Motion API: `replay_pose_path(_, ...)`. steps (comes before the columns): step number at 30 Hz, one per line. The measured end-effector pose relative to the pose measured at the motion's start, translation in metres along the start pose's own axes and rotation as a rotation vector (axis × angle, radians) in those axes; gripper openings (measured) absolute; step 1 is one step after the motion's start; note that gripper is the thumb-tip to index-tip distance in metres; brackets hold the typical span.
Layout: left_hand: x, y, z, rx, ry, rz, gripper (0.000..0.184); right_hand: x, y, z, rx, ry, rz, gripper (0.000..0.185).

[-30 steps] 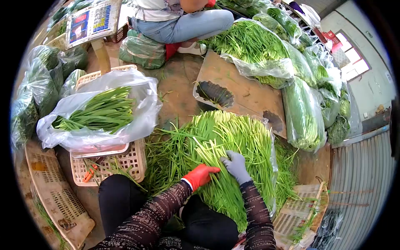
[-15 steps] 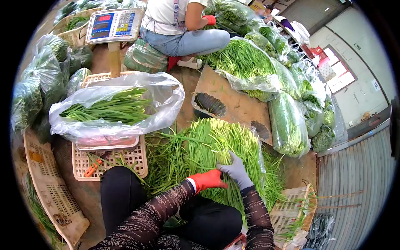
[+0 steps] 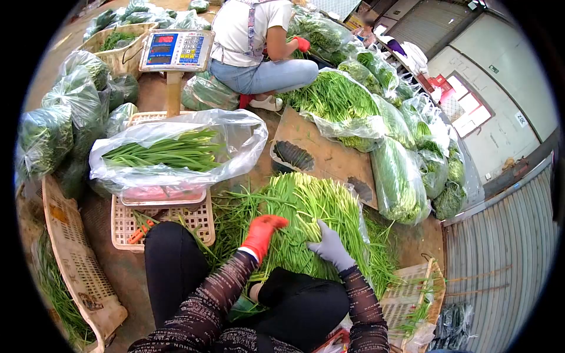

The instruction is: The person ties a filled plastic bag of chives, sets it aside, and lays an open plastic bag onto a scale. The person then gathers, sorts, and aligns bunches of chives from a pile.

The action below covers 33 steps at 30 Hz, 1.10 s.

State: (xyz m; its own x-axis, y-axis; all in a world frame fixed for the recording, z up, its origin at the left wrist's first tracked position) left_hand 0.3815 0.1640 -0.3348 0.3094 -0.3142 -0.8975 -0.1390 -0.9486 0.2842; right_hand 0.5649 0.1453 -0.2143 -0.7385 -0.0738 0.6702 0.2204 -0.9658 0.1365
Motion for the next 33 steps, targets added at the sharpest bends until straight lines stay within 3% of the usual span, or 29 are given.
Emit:
replay_pose_path(1,0.007,-0.003,0.016,-0.143,0.018,-0.013,0.015,-0.001,0.003,0.000,0.020,0.106,0.031,0.075)
replay_pose_path(3,0.003,-0.012,0.044,-0.228,-0.821,0.019,0.013,0.001,0.006,0.001,-0.001,0.149,0.065,0.070)
replay_pose_path(4,-0.030,0.005,0.034,-0.146,-1.118,0.031,0.030,0.003,0.006,0.000,0.059,0.238,-0.025,0.070)
replay_pose_path(5,-0.049,0.018,0.022,-0.147,-1.121,0.033,0.030,0.003,0.008,-0.002,0.121,0.325,-0.116,0.071)
replay_pose_path(7,-0.091,0.044,-0.004,-0.489,-1.293,-0.613,0.055,0.005,0.012,-0.007,0.134,0.352,-0.097,0.064)
replay_pose_path(8,-0.101,0.048,-0.008,-0.484,-1.300,-0.607,0.055,0.010,0.014,-0.010,0.173,0.375,-0.021,0.061)
replay_pose_path(10,-0.112,0.055,-0.025,-0.154,-1.451,-0.978,0.071,0.020,0.015,-0.016,0.275,0.442,0.049,0.053)
replay_pose_path(11,-0.106,0.053,-0.022,-0.152,-1.452,-0.974,0.071,0.022,0.018,-0.017,0.279,0.439,0.048,0.053)
replay_pose_path(13,-0.087,0.042,-0.017,0.208,-1.272,-0.975,0.065,0.025,0.020,-0.017,0.296,0.465,0.126,0.051)
replay_pose_path(14,-0.079,0.039,-0.015,0.277,-1.243,-0.942,0.048,0.025,0.023,-0.017,0.255,0.427,0.215,0.049)
replay_pose_path(15,-0.072,0.036,-0.014,0.280,-1.241,-0.942,0.048,0.024,0.024,-0.016,0.255,0.427,0.212,0.049)
replay_pose_path(17,-0.051,0.026,-0.014,0.478,-1.063,-0.801,0.029,0.028,0.029,-0.015,0.279,0.406,0.228,0.041)
replay_pose_path(18,-0.045,0.024,-0.011,0.332,-0.946,-0.863,0.013,0.030,0.030,-0.012,0.279,0.404,0.224,0.041)
replay_pose_path(19,-0.038,0.020,-0.007,0.337,-0.945,-0.860,0.013,0.032,0.032,-0.008,0.256,0.427,0.185,0.038)
replay_pose_path(21,-0.026,0.008,0.025,-0.175,-0.910,-0.637,0.007,0.038,0.033,0.006,0.236,0.451,0.143,0.036)
replay_pose_path(23,-0.018,0.000,0.052,-0.284,-1.439,-0.374,0.005,0.056,0.034,0.027,0.059,0.631,0.283,0.032)
replay_pose_path(24,-0.018,0.000,0.057,-0.116,-1.619,-0.088,0.024,0.072,0.038,0.032,-0.041,0.717,0.404,0.031)
replay_pose_path(25,-0.021,0.007,0.052,-0.114,-1.618,-0.091,0.024,0.087,0.042,0.034,-0.043,0.720,0.401,0.031)
replay_pose_path(26,-0.028,0.018,0.043,-0.336,-1.600,-0.262,0.035,0.107,0.048,0.032,-0.121,0.794,0.531,0.031)
replay_pose_path(28,-0.030,0.035,0.029,-0.320,-1.262,-0.258,0.066,0.118,0.059,0.015,-0.218,0.869,0.712,0.030)
replay_pose_path(30,0.012,0.032,0.017,0.188,-0.730,0.158,0.060,0.116,0.064,-0.012,-0.206,0.774,0.783,0.030)
replay_pose_path(31,0.016,0.050,0.000,0.543,-0.159,0.164,0.064,0.114,0.066,-0.028,-0.190,0.678,0.866,0.031)
replay_pose_path(33,0.049,0.074,-0.021,1.185,1.073,0.549,0.072,0.072,0.062,-0.072,-0.087,0.516,0.646,0.041)
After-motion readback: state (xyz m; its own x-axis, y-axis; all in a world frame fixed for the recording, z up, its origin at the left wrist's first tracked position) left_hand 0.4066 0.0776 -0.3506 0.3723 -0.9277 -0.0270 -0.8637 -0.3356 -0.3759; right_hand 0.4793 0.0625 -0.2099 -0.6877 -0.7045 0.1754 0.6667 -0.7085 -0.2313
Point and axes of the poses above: each hand's wrist, its own y-axis away from the middle knuckle, its own z-axis out of the back of the hand, x = y × z, the point moved 3 cm from there along -y, towards the middle knuckle, and after that the axes turned 10 degrees about -y, right-handed, at the moved point
